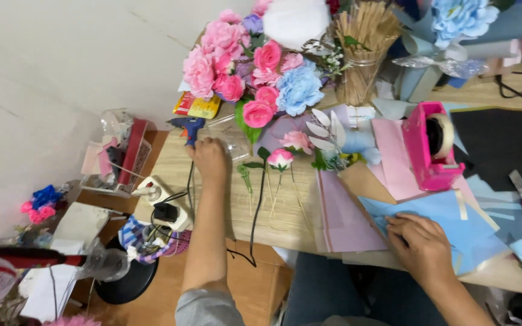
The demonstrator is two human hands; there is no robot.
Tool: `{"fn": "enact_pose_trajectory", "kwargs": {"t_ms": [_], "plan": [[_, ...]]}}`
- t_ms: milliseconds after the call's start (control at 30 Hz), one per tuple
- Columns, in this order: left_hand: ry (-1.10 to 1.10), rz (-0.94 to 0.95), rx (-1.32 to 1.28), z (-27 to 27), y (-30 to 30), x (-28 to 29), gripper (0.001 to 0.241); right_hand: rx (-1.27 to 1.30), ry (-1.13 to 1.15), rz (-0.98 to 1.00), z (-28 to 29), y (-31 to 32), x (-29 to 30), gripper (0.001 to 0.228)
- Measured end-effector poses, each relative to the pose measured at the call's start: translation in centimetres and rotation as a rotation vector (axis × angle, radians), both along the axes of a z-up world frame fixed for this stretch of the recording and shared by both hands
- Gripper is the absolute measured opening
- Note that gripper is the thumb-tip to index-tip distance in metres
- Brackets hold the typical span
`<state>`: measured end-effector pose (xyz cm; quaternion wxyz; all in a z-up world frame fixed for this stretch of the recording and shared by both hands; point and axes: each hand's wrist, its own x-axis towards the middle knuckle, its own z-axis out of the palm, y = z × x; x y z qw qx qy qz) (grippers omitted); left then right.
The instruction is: The person uses a utility knife to cut a piece of blue paper and then folds it around a small bouquet of artificial flowers. They secure the paper with tape and then wrap the arrangement in a larger sheet of pink paper.
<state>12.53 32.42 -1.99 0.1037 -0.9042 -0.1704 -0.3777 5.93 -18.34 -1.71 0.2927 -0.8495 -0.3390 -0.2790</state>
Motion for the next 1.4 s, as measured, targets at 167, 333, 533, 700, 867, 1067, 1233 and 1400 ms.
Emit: {"fn": "enact_pose_trajectory", "kwargs": {"t_ms": [167,333,533,700,867,1067,1233,1400], "plan": [[0.169,0.073,-0.112,-1.5,0.2,-0.6,0.018,0.028,0.032,-0.045,1.1,0.7,-0.5,0.011],[0.202,0.105,-0.203,-1.5,-0.1,-1.1,0.058,0.057,0.151,-0.109,1.6,0.3,-0.7,0.036],[-0.068,-0.092,-0.080,6.4,-9.7,-4.0,0.051,0.330,0.417,-0.175,3.6,0.1,-1.1,0.032],[0.214,-0.716,-0.908,10.1,-22.6,-6.2,0.032,0.194,0.307,-0.124,3.4,0.5,-1.0,0.030],[0.675,-0.844,-0.863,7.0,-27.6,-3.5,0.043,0.126,0.231,-0.033,1.7,1.4,-1.7,0.021],[0.970,-0.840,-0.857,7.8,-29.8,-3.9,0.052,0.094,0.174,0.074,0.7,0.5,-2.8,0.018],[1.024,-0.744,-0.977,6.0,-30.5,-5.5,0.029,0.056,0.229,0.309,-2.0,-1.8,-2.6,0.019],[0.697,-0.970,-0.848,3.2,-31.2,-8.5,0.027,0.105,0.182,0.461,-1.9,-2.6,-3.0,0.011]]}}
